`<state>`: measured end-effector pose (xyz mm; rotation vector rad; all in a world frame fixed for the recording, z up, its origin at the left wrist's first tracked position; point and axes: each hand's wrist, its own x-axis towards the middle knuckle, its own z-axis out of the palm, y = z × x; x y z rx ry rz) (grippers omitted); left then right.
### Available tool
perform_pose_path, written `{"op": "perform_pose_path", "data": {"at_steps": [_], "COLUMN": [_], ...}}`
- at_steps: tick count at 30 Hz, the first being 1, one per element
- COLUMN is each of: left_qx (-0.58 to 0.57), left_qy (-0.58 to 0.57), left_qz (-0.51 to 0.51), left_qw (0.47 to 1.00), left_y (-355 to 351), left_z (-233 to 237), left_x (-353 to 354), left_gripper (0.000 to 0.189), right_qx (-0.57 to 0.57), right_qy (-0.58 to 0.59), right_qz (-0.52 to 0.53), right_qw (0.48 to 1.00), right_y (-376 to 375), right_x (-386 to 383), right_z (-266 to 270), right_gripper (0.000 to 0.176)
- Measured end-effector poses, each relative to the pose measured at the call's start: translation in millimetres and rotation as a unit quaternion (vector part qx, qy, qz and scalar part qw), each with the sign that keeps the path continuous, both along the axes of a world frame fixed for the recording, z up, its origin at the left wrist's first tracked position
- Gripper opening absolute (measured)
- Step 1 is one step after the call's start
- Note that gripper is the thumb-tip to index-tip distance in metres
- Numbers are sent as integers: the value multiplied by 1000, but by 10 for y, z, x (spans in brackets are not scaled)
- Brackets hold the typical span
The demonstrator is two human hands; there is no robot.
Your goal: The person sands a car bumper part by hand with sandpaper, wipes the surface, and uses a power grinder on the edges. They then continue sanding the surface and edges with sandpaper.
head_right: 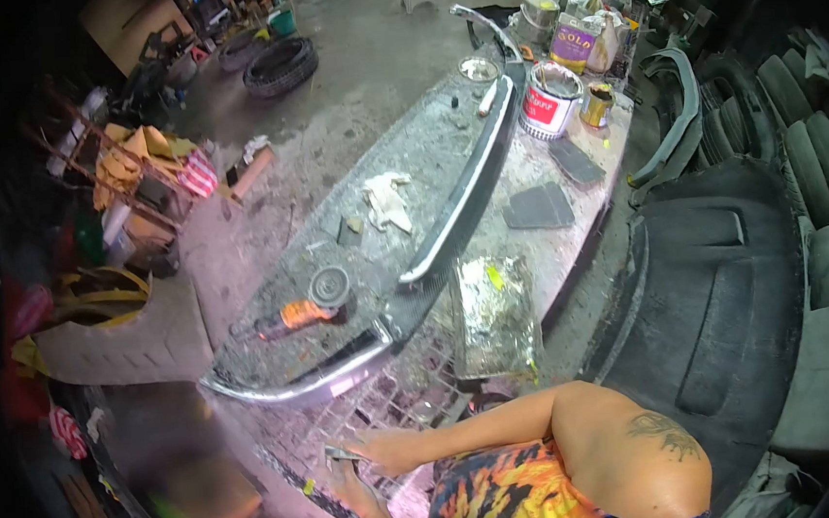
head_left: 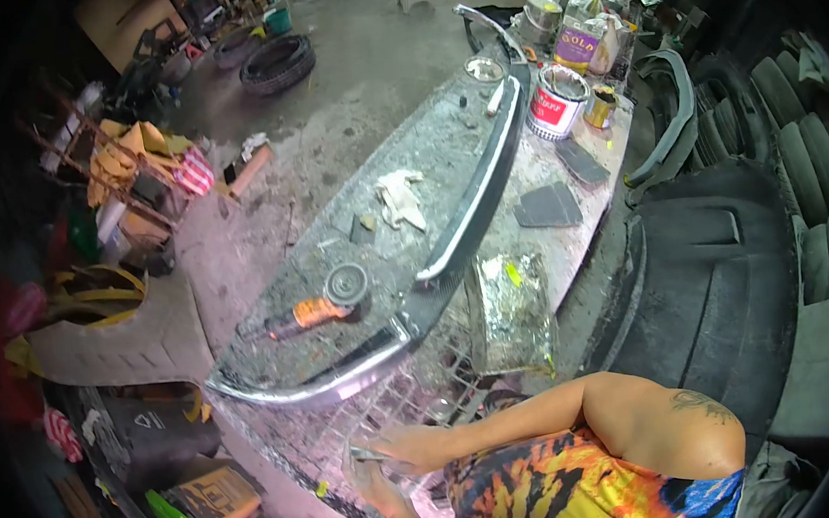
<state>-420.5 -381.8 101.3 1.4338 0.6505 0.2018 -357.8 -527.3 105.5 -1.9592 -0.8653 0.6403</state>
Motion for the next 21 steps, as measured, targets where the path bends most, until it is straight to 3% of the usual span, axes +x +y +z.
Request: {"op": "perform_pose_path", "data": {"at_steps": [2, 5, 7, 9, 10, 11, 12, 13, 15, 16, 17, 21], "left_qx": [-41, -138, -139, -154, -195, -141, -32, -140, -222, -207, -193, -222], "left_qy": [50, 3, -4, -25, -54, -29, 0, -39, -46, -36, -26, -81], "left_qz": [-13, 7, -3, -16, -20, -46, -62, -36, -47, -59, -78, -31], "left_qw": [998, 990, 990, 988, 979, 989, 998, 989, 973, 976, 978, 971], "left_y": [79, 217, 320, 382, 428, 490, 544, 563, 673, 737, 783, 934], "left_z": [-110, -291, -287, -174, -155, -102, -216, 40, -106, -138, -149, -31], "left_x": [-105, -288, -372, -490, -585, -666, -793, -821, -1015, -1091, -1172, -1439], "left_gripper": [50, 45, 43, 43, 44, 43, 42, 45, 51, 54, 57, 61], "right_qx": [-36, -42, -42, 59, 73, 78, 59, 39, 5, -41, 5, -39], "right_qy": [24, 60, 82, -13, 57, 131, 135, 135, 236, 285, 281, 243], "right_qz": [-4, 2, 22, 9, 23, 33, 38, 37, 12, -9, -21, 41], "right_qw": [999, 997, 996, 998, 995, 988, 988, 989, 972, 958, 960, 968], "right_y": [11, 27, 130, 224, 278, 320, 371, 417, 507, 511, 551, 985], "right_x": [-57, -147, -281, -436, -456, -473, -521, -572, -691, -750, -823, -905], "right_z": [76, 403, 266, 249, 280, 309, 318, 324, 337, 258, 160, 377], "right_gripper": [105, 102, 98, 93, 91, 88, 85, 82, 80, 81, 79, 66]}}
